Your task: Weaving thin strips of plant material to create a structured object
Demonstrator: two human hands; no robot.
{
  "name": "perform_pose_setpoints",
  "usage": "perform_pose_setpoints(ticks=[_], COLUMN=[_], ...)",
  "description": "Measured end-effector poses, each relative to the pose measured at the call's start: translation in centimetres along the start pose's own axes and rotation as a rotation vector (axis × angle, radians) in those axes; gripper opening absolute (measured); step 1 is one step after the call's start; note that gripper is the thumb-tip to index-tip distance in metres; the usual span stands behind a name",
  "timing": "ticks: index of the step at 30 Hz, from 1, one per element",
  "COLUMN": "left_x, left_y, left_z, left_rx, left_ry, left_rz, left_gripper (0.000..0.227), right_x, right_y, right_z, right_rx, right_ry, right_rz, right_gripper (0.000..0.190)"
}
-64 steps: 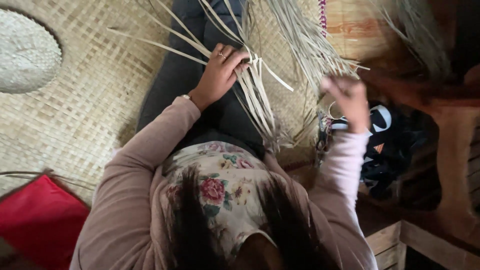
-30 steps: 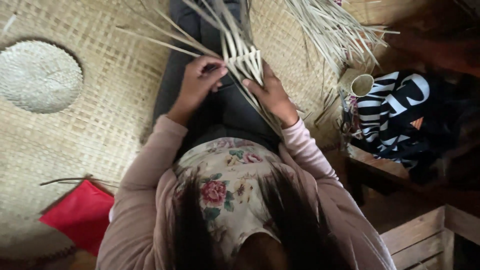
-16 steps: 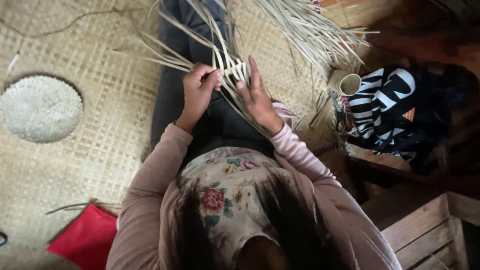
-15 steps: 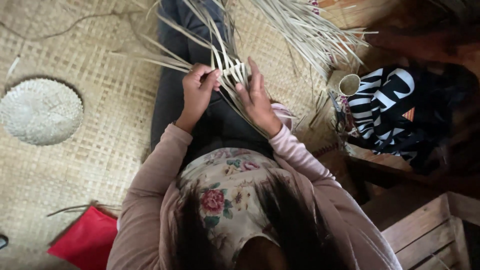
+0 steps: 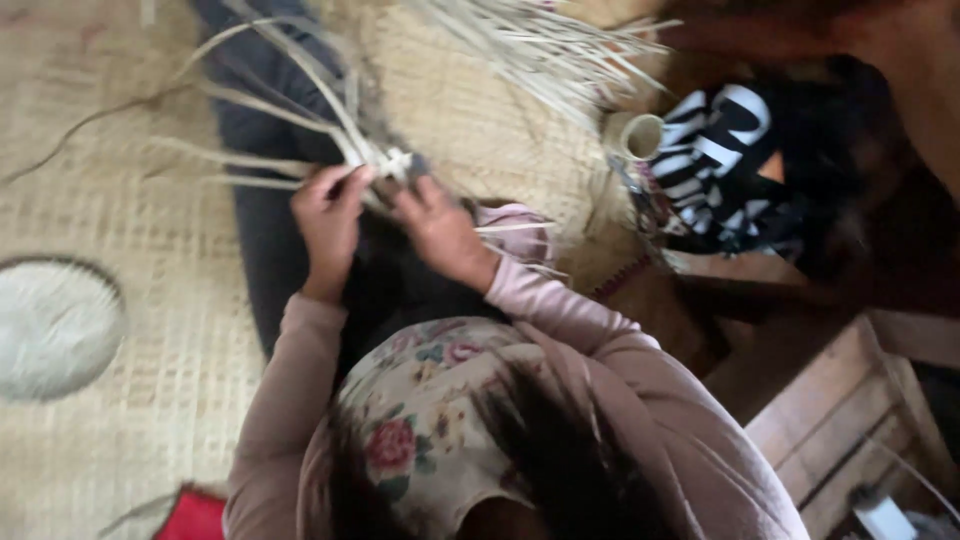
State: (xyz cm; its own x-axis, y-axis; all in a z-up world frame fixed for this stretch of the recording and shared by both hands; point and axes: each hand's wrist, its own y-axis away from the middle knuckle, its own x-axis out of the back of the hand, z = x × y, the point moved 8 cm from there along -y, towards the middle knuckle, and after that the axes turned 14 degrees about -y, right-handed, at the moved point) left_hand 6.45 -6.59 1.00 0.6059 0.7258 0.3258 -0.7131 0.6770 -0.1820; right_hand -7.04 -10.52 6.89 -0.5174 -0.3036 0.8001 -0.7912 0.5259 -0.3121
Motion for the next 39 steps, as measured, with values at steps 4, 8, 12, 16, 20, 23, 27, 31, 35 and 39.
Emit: perform_pose_setpoints(ticks=[4, 8, 12, 16, 20, 23, 27, 31, 35, 39], left_x=[0.2, 0.9, 1.6, 2.4, 3.5, 3.7, 3.3, 3.1, 3.3, 3.2], left_y=[0.1, 0.5, 0.9, 1.7, 2.9, 3.7, 3.7, 3.8, 3.8, 3.6], left_z=[0.2, 1.7, 5.7, 3.9, 2.6, 1.6, 2.3, 2.2, 2.8, 2.9], left_rx=[0.098, 0.115, -0.149, -0.139, -0.074, -0.064, -0.061, -0.038, -0.057, -0.116], left_ry=[0.041, 0.034, -0.043, -0.068, -0.018, -0.009, -0.036, -0.062, -0.066, -0.099], left_rz=[0.009, 0.033, 0.076, 0.075, 0.100, 0.099, 0.075, 0.060, 0.084, 0.072], left_gripper=[0.009, 0.010, 0.037, 0.039, 0.024, 0.022, 0.023, 0.025, 0.025, 0.025], right_x=[-1.3, 0.6, -3.4, -4.0, -0.4, -0.8, -2.2, -3.2, -2.9, -3.0], right_y=[0.2, -0.5, 3.4, 8.1, 8.3, 7.2, 6.4, 5.1, 4.6, 5.3], right_z=[1.4, 7.5, 24.7, 36.6, 37.7, 38.3, 39.2, 39.5, 39.4, 40.4], right_rx=[-0.031, -0.337, -0.610, -0.683, -0.571, -0.629, -0.883, -0.923, -0.954, -0.960], right_ry=[-0.023, -0.739, -0.672, -0.444, -0.195, 0.162, 0.244, 0.291, 0.251, 0.015], right_rz=[-0.084, 0.101, 0.244, 0.349, 0.461, 0.251, -0.023, -0.024, -0.047, -0.049], right_gripper=[0.019, 0.035, 0.022, 0.017, 0.027, 0.032, 0.035, 0.033, 0.033, 0.007])
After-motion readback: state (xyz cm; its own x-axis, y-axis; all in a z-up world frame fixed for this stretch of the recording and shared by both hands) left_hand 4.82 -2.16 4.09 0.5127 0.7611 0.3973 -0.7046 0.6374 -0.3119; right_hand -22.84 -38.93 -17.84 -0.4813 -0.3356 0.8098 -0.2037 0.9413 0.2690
